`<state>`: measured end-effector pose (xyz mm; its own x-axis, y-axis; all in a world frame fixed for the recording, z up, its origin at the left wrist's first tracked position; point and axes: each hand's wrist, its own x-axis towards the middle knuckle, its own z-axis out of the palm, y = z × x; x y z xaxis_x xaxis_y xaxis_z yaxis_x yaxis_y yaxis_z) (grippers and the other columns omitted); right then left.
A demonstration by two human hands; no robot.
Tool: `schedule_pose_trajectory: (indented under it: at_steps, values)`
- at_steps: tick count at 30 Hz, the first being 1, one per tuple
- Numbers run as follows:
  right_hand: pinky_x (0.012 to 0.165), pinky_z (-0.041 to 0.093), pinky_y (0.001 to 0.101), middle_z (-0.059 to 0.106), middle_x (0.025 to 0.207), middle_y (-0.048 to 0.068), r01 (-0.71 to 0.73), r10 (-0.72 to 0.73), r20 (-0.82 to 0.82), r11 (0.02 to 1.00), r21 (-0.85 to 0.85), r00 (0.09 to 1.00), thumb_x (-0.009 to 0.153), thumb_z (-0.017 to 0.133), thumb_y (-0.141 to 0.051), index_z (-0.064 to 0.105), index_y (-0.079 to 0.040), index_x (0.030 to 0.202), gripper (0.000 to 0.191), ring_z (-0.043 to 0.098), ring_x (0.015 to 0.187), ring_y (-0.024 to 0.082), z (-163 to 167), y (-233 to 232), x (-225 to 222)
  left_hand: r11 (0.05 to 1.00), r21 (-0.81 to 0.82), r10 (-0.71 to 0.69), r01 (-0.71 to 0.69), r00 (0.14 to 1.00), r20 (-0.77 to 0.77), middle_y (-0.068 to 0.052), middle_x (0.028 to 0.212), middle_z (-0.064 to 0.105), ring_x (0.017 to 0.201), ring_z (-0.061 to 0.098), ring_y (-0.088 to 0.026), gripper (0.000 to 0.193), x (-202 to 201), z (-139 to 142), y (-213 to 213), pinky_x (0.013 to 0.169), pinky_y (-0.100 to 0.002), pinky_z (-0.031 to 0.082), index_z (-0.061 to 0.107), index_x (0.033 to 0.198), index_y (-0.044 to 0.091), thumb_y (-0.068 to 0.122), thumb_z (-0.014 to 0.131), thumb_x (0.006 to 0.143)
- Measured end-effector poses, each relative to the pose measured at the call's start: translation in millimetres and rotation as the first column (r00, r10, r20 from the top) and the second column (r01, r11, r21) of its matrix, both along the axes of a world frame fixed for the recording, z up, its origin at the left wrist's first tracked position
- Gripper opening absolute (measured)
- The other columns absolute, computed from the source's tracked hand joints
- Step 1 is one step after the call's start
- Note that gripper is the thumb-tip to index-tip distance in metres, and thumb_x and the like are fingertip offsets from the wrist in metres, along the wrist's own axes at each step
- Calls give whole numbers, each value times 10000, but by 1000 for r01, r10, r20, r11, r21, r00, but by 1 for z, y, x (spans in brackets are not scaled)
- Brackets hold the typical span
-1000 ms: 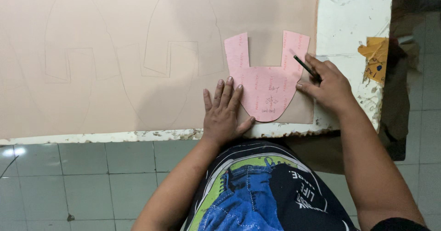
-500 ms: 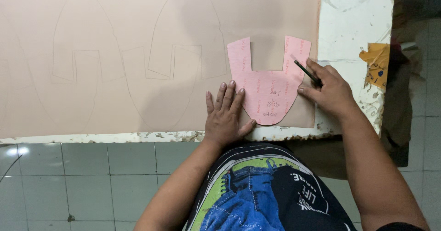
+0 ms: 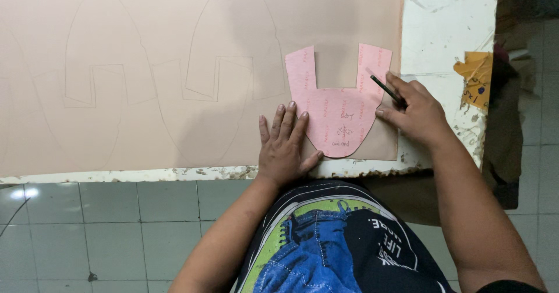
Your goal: The person holds a pink shoe-upper paper pattern on a large tan sheet and traces around its edges with a pen, repositioning and flipping the pattern to trace multiple outlines. They then move the pattern aside and continue tracing additional outlines on the sheet.
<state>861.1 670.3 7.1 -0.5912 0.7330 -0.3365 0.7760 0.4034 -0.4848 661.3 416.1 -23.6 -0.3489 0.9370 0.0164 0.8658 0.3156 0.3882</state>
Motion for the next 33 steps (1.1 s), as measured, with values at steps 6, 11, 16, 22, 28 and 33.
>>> schedule_pose_trajectory:
  at_steps: [6, 11, 16, 22, 28, 33]
  values:
    - [882, 512, 383, 611, 1097, 94, 0, 0, -4, 1000, -2, 1000, 768, 817, -437, 479, -317, 1571, 879, 637, 984, 252, 2, -1, 1, 1000, -12, -5, 5, 1000, -12, -183, 1654, 277, 1560, 176, -366, 959, 1, 0, 1, 1224, -653, 1, 406, 1557, 130, 694, 636, 818]
    - [879, 509, 382, 609, 1090, 87, -7, 8, -33, 1000, 6, 999, 768, 822, -438, 480, -307, 1565, 877, 633, 980, 246, 2, -2, 3, 1000, -9, -4, 4, 1000, -11, -181, 1652, 280, 1557, 179, -363, 953, 3, 0, 0, 1224, -655, 4, 412, 1553, 136, 693, 643, 815]
    - [866, 514, 378, 603, 1045, 84, -9, 10, -36, 1000, 27, 999, 770, 830, -411, 495, -306, 1565, 870, 628, 945, 242, 3, -3, 3, 1000, 1, -6, 6, 1000, -10, -182, 1653, 284, 1558, 181, -364, 954, 2, -1, 0, 1224, -656, 8, 418, 1552, 135, 686, 653, 810]
    - [871, 512, 378, 595, 1048, 88, 6, -6, -16, 1000, -2, 1000, 777, 828, -396, 486, -295, 1568, 867, 626, 934, 242, 3, -5, 2, 1000, 29, -7, 8, 1000, -17, -186, 1645, 290, 1555, 191, -370, 930, 3, -1, -1, 1220, -670, 15, 434, 1536, 118, 677, 655, 826]
    - [901, 498, 373, 595, 1115, 90, -5, 5, -63, 1000, 0, 998, 773, 826, -374, 492, -265, 1554, 857, 619, 993, 238, 4, -7, 1, 999, -43, -27, 23, 995, -97, -173, 1609, 346, 1488, 286, -392, 749, 0, 21, 16, 1168, -672, 115, 514, 1425, 79, 564, 652, 871]
    - [838, 500, 396, 612, 1025, 108, -42, 32, 137, 997, 69, 990, 868, 809, -315, 622, -190, 1444, 618, 624, 960, 262, 29, -6, -17, 946, -318, -60, 57, 998, -1, -278, 1591, 347, 1241, 541, -347, 734, 11, 37, 46, 987, -512, 481, 434, 1520, 18, 288, 658, 875]
